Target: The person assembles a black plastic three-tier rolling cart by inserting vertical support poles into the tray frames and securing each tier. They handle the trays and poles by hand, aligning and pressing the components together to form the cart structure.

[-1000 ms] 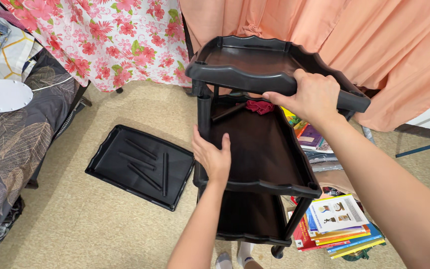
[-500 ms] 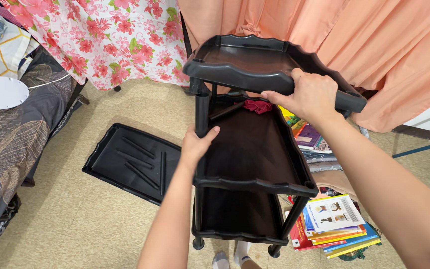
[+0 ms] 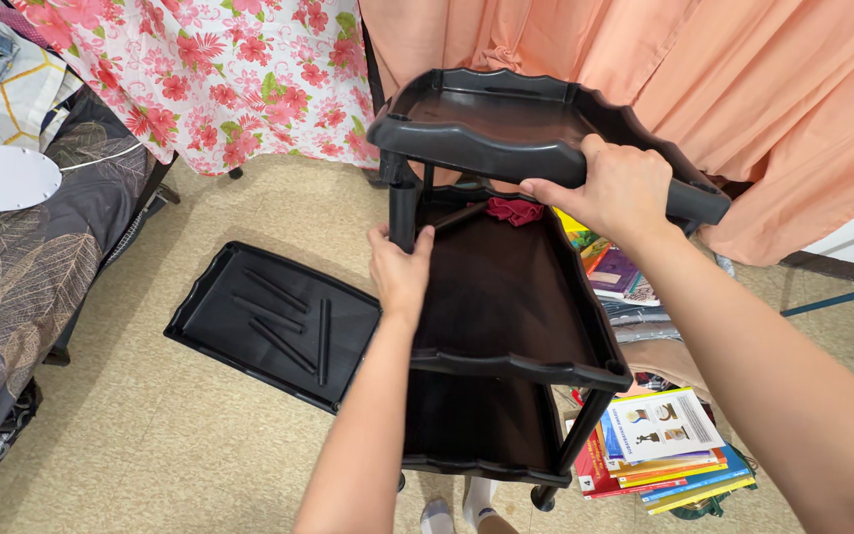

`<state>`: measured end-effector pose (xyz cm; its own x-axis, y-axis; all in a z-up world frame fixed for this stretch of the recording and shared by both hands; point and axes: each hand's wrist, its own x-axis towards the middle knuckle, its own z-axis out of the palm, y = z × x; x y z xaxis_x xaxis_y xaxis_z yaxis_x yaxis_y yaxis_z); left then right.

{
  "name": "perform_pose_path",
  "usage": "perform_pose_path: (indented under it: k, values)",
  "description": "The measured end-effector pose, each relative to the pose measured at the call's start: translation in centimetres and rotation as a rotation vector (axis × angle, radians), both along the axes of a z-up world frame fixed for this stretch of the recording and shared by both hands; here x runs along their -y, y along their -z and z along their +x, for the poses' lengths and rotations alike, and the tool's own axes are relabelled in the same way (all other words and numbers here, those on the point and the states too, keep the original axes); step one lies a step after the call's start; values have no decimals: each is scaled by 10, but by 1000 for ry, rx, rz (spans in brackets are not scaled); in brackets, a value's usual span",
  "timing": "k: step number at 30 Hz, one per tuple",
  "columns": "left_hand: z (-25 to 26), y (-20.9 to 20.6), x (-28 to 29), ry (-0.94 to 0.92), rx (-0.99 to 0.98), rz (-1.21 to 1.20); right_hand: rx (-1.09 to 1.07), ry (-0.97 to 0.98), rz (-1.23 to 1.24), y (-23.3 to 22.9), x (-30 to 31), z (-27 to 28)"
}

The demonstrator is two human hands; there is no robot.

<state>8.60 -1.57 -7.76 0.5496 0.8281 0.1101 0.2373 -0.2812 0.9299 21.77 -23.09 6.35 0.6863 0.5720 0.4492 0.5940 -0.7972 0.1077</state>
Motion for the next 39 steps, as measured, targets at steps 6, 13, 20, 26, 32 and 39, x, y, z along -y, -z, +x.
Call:
perform_pose_path:
  k: [6, 13, 20, 26, 32, 39]
  values:
    - [-4, 4, -36, 463, -85, -452, -9, 12, -17, -5, 2, -6]
    - [-11, 2, -13, 216, 79, -216, -30, 25, -7, -3, 1, -10]
    - [-23, 15, 50, -203, 74, 406, -3, 7, 7, -1, 1, -18]
    - [-21, 20, -29, 396, -61, -430, -22, 15, -4, -3, 2, -19]
    - [-24, 16, -36, 421, 4, -517, -27, 23, -1, -5, 1, -17]
    - [-32, 18, 50, -170, 187, 282, -38, 32, 4, -5, -3, -15]
